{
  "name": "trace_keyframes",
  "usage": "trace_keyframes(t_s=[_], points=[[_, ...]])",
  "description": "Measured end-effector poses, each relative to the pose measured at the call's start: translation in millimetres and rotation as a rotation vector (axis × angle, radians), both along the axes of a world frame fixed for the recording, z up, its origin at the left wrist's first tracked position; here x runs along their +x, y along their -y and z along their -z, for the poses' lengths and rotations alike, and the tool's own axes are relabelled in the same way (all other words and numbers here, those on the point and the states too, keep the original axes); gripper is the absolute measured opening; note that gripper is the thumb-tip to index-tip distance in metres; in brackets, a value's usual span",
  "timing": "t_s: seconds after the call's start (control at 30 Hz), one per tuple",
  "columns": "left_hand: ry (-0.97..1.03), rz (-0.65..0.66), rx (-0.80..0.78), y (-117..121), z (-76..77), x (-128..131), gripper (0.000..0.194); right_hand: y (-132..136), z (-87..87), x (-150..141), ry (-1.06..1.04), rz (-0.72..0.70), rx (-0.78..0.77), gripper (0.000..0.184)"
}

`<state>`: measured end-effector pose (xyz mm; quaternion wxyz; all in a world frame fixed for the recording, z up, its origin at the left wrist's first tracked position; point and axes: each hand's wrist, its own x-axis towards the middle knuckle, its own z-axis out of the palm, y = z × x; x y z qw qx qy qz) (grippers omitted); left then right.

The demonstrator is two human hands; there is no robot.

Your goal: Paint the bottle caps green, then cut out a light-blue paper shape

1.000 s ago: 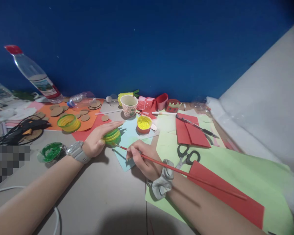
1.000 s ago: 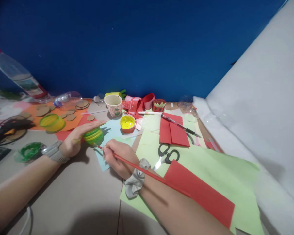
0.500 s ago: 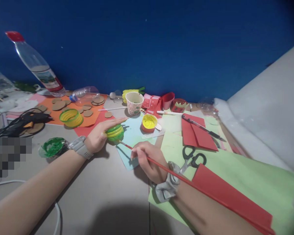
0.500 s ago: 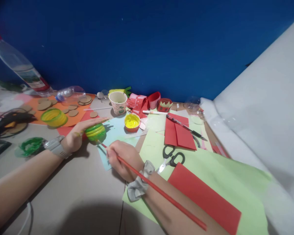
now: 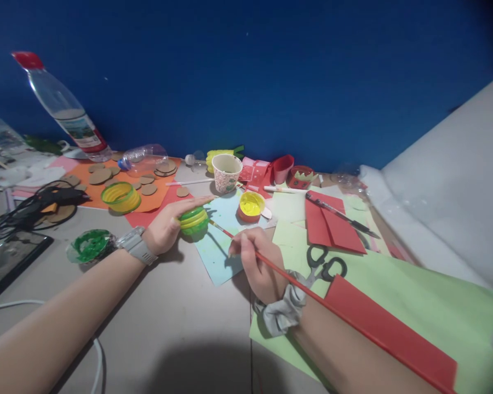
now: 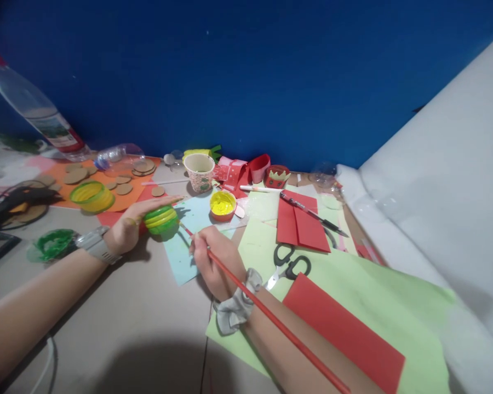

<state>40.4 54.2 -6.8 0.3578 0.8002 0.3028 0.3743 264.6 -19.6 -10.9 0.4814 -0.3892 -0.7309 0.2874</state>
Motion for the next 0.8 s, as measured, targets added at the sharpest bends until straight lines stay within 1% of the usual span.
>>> trace_keyframes(t_s=[0.07, 0.1, 0.17, 0.23, 0.27, 0.37, 0.4, 0.5, 0.53, 0.67, 0.7, 0.8], points=[[0.008, 0.009, 0.006, -1.2, 2.0, -1.4, 0.1, -0.1, -0.4, -0.3, 0.01, -0.084, 0.028, 0.017], [0.013, 0.013, 0.004, -1.7, 3.0, -2.0, 0.101, -0.1, -0.7, -0.6, 0.026, -0.103, 0.026, 0.017], [0.031, 0.01, -0.02, -2.4, 4.6, -2.9, 0.1, 0.0, -1.0, -1.0, 0.044, -0.055, 0.002, 0.017], [0.047, 0.007, -0.052, -3.0, 5.7, -3.2, 0.1, 0.6, -1.2, -1.2, 0.017, 0.005, -0.008, 0.017], [0.053, 0.006, -0.062, -3.3, 6.1, -3.1, 0.101, 1.0, -1.3, -1.3, 0.002, -0.005, -0.006, 0.017], [0.075, 0.01, -0.072, -5.1, 6.8, -2.0, 0.103, 1.9, -1.3, -1.8, -0.011, -0.101, -0.008, 0.018], [0.091, 0.01, -0.073, -5.9, 7.0, -1.5, 0.103, 1.8, -1.0, -1.8, -0.004, -0.099, -0.023, 0.018], [0.151, 0.014, -0.094, -7.4, 8.0, -0.1, 0.101, 0.7, 0.7, -1.1, -0.023, -0.005, -0.062, 0.016], [0.165, 0.014, -0.113, -7.6, 8.3, 0.2, 0.1, 0.4, 1.3, -0.9, -0.04, -0.002, -0.057, 0.016], [0.187, 0.014, -0.181, -7.3, 9.6, 0.4, 0.1, 0.0, 2.6, -0.8, -0.029, -0.119, -0.021, 0.014], [0.199, 0.015, -0.181, -7.3, 9.8, 0.2, 0.1, 0.0, 2.7, -0.8, -0.015, -0.104, -0.029, 0.014], [0.212, 0.031, -0.192, -7.5, 9.9, -0.7, 0.099, 0.6, 2.4, -1.1, -0.027, 0.028, -0.055, 0.014]])
